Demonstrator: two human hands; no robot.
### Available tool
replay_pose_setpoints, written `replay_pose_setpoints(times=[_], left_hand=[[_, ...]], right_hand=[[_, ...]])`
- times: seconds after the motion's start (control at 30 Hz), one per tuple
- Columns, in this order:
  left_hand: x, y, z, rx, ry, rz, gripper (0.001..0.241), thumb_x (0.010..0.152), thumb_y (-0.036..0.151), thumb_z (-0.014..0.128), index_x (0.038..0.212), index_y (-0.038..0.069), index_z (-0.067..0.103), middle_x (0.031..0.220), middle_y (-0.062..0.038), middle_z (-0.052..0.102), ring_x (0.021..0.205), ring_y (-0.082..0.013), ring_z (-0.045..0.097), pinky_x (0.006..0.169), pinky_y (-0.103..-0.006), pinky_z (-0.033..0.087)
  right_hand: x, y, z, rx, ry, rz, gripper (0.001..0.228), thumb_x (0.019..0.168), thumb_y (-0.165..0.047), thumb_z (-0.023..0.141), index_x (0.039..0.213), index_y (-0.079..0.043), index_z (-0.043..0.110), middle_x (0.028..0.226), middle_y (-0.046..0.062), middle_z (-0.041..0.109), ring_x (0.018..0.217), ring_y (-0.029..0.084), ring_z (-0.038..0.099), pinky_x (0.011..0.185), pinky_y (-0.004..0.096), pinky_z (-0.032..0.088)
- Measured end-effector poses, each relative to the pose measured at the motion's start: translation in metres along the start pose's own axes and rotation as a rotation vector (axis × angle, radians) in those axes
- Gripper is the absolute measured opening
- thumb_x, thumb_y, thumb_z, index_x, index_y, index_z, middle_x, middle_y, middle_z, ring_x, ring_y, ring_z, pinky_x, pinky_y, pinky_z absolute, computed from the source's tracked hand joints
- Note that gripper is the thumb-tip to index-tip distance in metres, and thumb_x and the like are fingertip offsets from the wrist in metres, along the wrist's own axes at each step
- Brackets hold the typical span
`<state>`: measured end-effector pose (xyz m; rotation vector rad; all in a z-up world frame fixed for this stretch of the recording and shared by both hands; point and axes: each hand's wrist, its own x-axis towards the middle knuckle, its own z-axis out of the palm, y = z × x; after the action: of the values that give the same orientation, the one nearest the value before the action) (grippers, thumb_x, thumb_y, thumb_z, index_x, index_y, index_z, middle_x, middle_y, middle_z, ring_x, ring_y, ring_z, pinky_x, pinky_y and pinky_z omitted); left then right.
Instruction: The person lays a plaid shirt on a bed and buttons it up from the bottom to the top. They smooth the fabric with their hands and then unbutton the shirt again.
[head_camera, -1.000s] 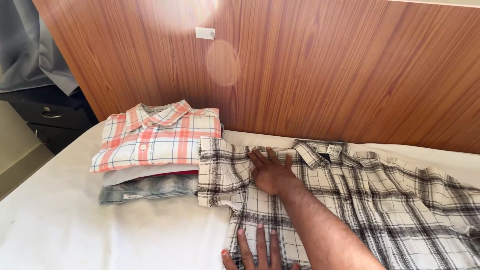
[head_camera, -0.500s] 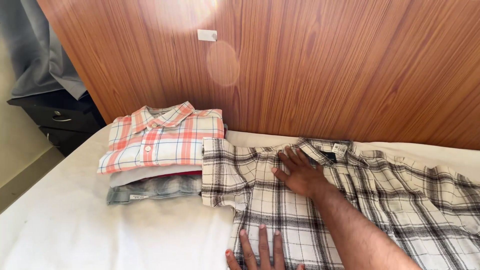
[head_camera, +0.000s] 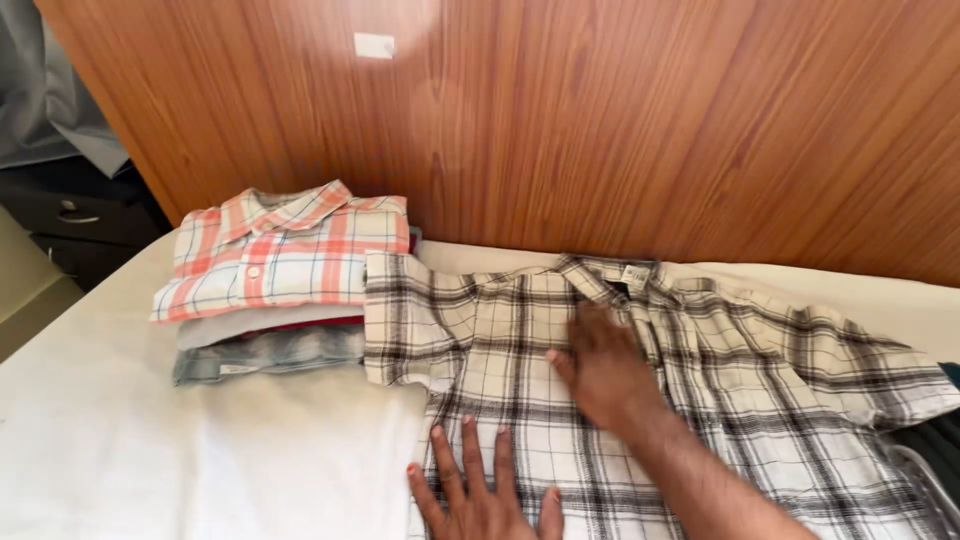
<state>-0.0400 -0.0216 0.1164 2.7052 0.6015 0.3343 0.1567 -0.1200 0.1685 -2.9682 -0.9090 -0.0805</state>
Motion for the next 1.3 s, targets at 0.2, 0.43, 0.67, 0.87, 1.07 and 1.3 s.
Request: replay_pose_setpoints(times=[0.2, 0.43, 0.67, 0.87, 1.07, 1.3], left_hand=[[-0.001, 0.004, -0.003, 0.022, 0.081, 0.007, 0.086, 0.077, 0.060, 0.057, 0.147, 0.011, 0.048, 0.162, -0.027, 0.023, 0.152, -0.0555, 0.001, 0.110, -0.0804, -0.009], [-0.007, -0.009, 0.029, 0.079, 0.635, 0.226, 0.077, 0.093, 0.064, 0.040, 0.144, 0.007, 0.038, 0.156, -0.027, 0.021, 0.149, -0.0510, 0.005, 0.113, -0.0755, -0.005], [-0.016, -0.022, 0.026, 0.105, 0.623, 0.298, 0.081, 0.096, 0.067, 0.032, 0.150, 0.006, 0.031, 0.159, -0.026, 0.016, 0.150, -0.0485, 0.003, 0.114, -0.0726, -0.005], [-0.040, -0.065, 0.025, 0.206, 0.683, 0.380, 0.085, 0.097, 0.071, 0.026, 0.152, 0.006, 0.026, 0.161, -0.021, 0.013, 0.154, -0.0400, 0.003, 0.114, -0.0722, -0.005], [-0.063, -0.096, 0.036, 0.245, 0.701, 0.236, 0.079, 0.097, 0.067, 0.025, 0.148, 0.008, 0.027, 0.166, -0.009, 0.011, 0.153, -0.0316, 0.006, 0.117, -0.0750, 0.000], [-0.110, -0.048, -0.037, 0.391, 0.012, -0.183, 0.069, 0.100, 0.061, 0.031, 0.158, 0.024, 0.027, 0.160, -0.003, 0.028, 0.146, -0.0263, 0.025, 0.113, -0.0662, 0.018]], right_hand=[[-0.060, -0.036, -0.013, -0.030, -0.065, -0.115, 0.073, 0.102, -0.061, 0.023, 0.161, -0.017, 0.023, 0.173, 0.013, 0.009, 0.155, 0.031, 0.004, 0.121, 0.051, 0.002], [-0.085, -0.042, -0.011, 0.073, -0.125, 0.005, 0.069, 0.102, -0.059, 0.018, 0.160, -0.021, 0.023, 0.171, 0.002, 0.014, 0.159, 0.024, 0.005, 0.128, 0.047, 0.002], [-0.137, -0.030, 0.015, 0.050, -0.184, -0.022, 0.076, 0.102, -0.063, 0.015, 0.163, -0.018, 0.015, 0.172, 0.008, 0.006, 0.158, 0.029, -0.003, 0.126, 0.051, -0.002], [-0.162, -0.018, 0.058, -0.356, 0.773, -0.276, 0.085, 0.106, -0.076, 0.015, 0.156, -0.007, 0.018, 0.162, 0.014, 0.015, 0.152, 0.033, 0.005, 0.124, 0.052, 0.006], [-0.191, -0.015, 0.064, -0.318, 0.732, -0.328, 0.089, 0.101, -0.078, 0.015, 0.154, -0.008, 0.022, 0.159, 0.021, 0.019, 0.150, 0.038, 0.009, 0.122, 0.055, 0.008], [-0.243, -0.019, 0.072, 0.057, 0.034, -0.307, 0.092, 0.098, -0.076, 0.018, 0.156, -0.007, 0.033, 0.167, 0.024, 0.020, 0.156, 0.042, 0.010, 0.120, 0.061, 0.006]])
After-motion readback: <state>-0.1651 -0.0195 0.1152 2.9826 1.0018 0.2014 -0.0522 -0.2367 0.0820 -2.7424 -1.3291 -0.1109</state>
